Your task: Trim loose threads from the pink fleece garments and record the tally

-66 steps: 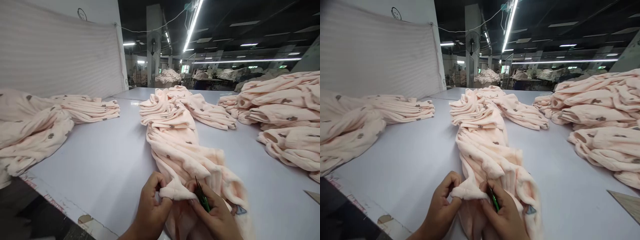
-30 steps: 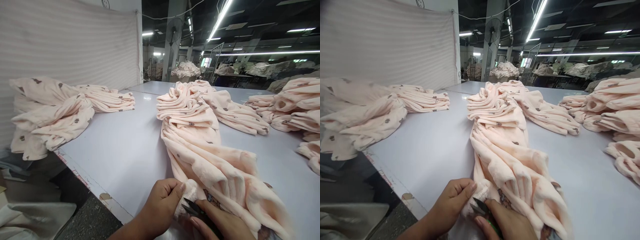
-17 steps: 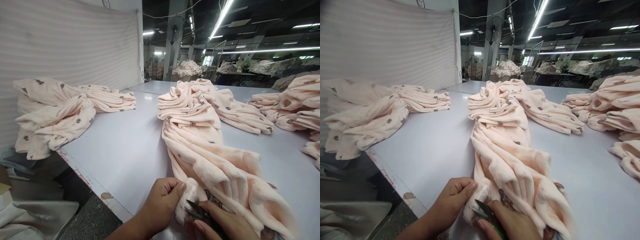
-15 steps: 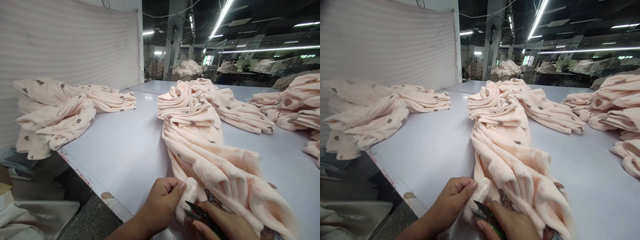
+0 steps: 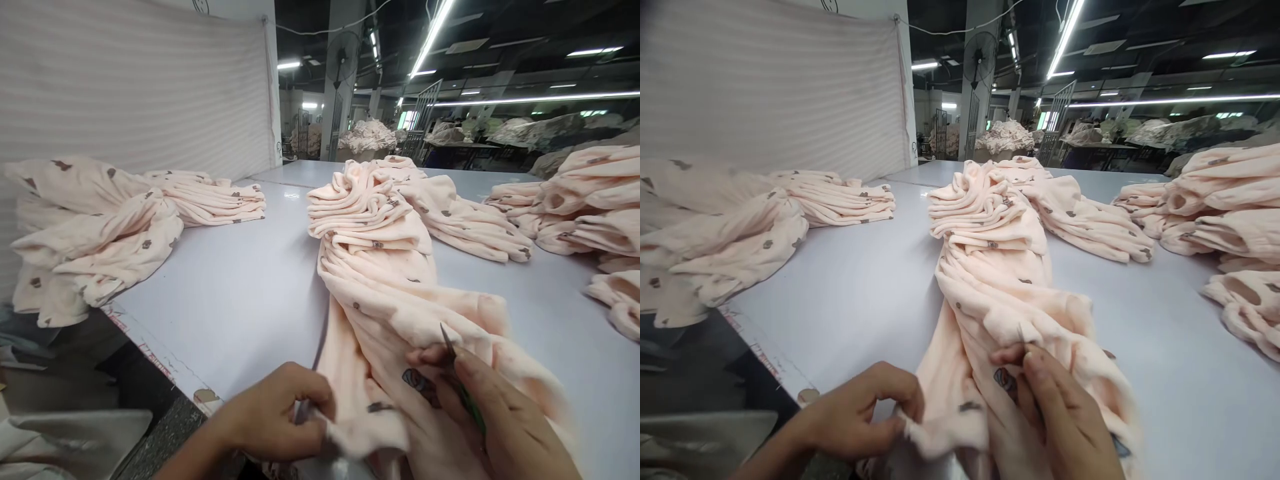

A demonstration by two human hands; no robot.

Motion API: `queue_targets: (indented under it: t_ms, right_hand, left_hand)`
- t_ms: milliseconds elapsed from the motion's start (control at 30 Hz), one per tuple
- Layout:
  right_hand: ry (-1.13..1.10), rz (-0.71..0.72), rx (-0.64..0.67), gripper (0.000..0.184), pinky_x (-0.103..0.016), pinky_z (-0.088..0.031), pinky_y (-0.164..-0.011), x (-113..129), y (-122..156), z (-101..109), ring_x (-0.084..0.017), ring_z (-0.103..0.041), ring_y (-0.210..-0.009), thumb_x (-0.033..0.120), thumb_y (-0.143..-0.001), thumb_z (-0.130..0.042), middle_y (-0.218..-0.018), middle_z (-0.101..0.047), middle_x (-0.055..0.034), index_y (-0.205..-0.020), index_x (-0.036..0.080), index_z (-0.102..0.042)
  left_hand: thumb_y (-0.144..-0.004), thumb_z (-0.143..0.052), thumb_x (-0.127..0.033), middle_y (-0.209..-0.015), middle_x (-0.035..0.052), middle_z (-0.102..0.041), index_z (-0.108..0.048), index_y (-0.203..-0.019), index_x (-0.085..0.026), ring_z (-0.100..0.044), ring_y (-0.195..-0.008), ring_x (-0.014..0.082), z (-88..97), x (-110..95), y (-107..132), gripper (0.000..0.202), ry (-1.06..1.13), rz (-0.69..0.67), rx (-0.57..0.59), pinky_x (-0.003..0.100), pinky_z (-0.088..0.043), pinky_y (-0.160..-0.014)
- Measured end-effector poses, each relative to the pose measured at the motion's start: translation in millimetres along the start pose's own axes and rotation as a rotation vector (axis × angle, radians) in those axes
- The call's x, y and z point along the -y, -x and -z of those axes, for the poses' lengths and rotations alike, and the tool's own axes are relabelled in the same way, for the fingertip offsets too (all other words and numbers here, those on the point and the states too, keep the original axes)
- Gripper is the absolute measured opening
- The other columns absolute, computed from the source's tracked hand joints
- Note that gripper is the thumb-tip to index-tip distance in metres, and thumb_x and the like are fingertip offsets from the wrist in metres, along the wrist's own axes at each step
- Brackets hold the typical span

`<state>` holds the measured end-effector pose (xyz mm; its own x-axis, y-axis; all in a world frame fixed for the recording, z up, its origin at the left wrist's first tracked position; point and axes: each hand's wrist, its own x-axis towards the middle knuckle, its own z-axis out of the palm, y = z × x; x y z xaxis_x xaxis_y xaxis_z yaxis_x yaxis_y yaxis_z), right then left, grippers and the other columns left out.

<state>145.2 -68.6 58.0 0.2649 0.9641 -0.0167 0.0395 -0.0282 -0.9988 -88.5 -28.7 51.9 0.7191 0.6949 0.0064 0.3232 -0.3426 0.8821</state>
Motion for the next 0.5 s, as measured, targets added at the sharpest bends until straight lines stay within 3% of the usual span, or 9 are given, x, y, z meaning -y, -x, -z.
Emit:
queue_targets:
  t_ms: [67,167,233,367,433,500]
  right_hand:
    - [-0.187,-0.099,-0.045,0.035,-0.011,-0.047,-0.056,3,-3,-1,-0.006,-0.047,-0.049,0.055,-0.080,-0.054,-0.058,-0.058,0.0036,-0.089,0.024,-0.068]
    - [-0.402,-0.124,-0.045,0.031,-0.012,-0.038,-0.046,8,-1,-5,-0.006,-0.022,-0.038,0.047,-0.087,-0.048,-0.039,-0.030,0.0084,-0.094,0.022,-0.065]
    - [-0.491,-0.112,-0.035,0.030,-0.017,-0.040,-0.048,11,1,-5,-0.006,-0.021,-0.038,0.044,-0.088,-0.046,-0.039,-0.031,0.0082,-0.091,0.021,-0.064]
    - [-0.474,-0.109,0.049,0.031,-0.029,-0.048,-0.059,11,2,13,-0.011,-0.036,-0.040,0.049,-0.086,-0.045,-0.037,-0.031,0.0067,-0.086,0.024,-0.064]
    - [-0.413,-0.090,0.130,0.032,-0.030,-0.048,-0.058,11,1,26,-0.012,-0.035,-0.041,0.050,-0.086,-0.044,-0.037,-0.035,0.0053,-0.085,0.025,-0.064]
    - [-0.397,-0.090,0.184,0.033,-0.027,-0.042,-0.047,13,-2,34,-0.011,-0.023,-0.039,0.049,-0.088,-0.040,-0.039,-0.034,0.0052,-0.084,0.025,-0.063]
  left_hand:
    - [-0.066,-0.064,-0.025,-0.061,-0.0039,-0.057,-0.059,-0.075,-0.018,-0.050,-0.056,0.0107,7.3,5,4,0.013,-0.159,0.142,0.146,0.018,-0.037,-0.055]
    - [-0.075,-0.057,-0.029,-0.071,-0.0032,-0.061,-0.059,-0.085,-0.020,-0.053,-0.060,0.0098,-8.0,-2,-8,0.014,-0.163,0.079,0.091,0.017,-0.038,-0.056]
    - [-0.078,-0.054,-0.035,-0.078,-0.0010,-0.063,-0.059,-0.090,-0.020,-0.056,-0.066,0.0120,-34.0,-12,-28,0.019,-0.126,-0.010,-0.039,0.019,-0.041,-0.061]
    - [-0.061,-0.061,-0.064,-0.090,0.0094,-0.061,-0.056,-0.104,-0.016,-0.058,-0.079,0.0290,-92.2,-32,-75,0.065,-0.229,0.011,-0.221,0.038,-0.047,-0.068]
    - [-0.059,-0.063,-0.063,-0.094,0.0147,-0.058,-0.055,-0.108,-0.012,-0.056,-0.081,0.0354,-110.3,-36,-89,0.071,-0.299,0.061,-0.217,0.045,-0.046,-0.066]
    - [-0.061,-0.065,-0.053,-0.096,0.0178,-0.056,-0.055,-0.108,-0.008,-0.055,-0.080,0.0371,-116.6,-35,-94,0.065,-0.342,0.077,-0.195,0.046,-0.045,-0.063]
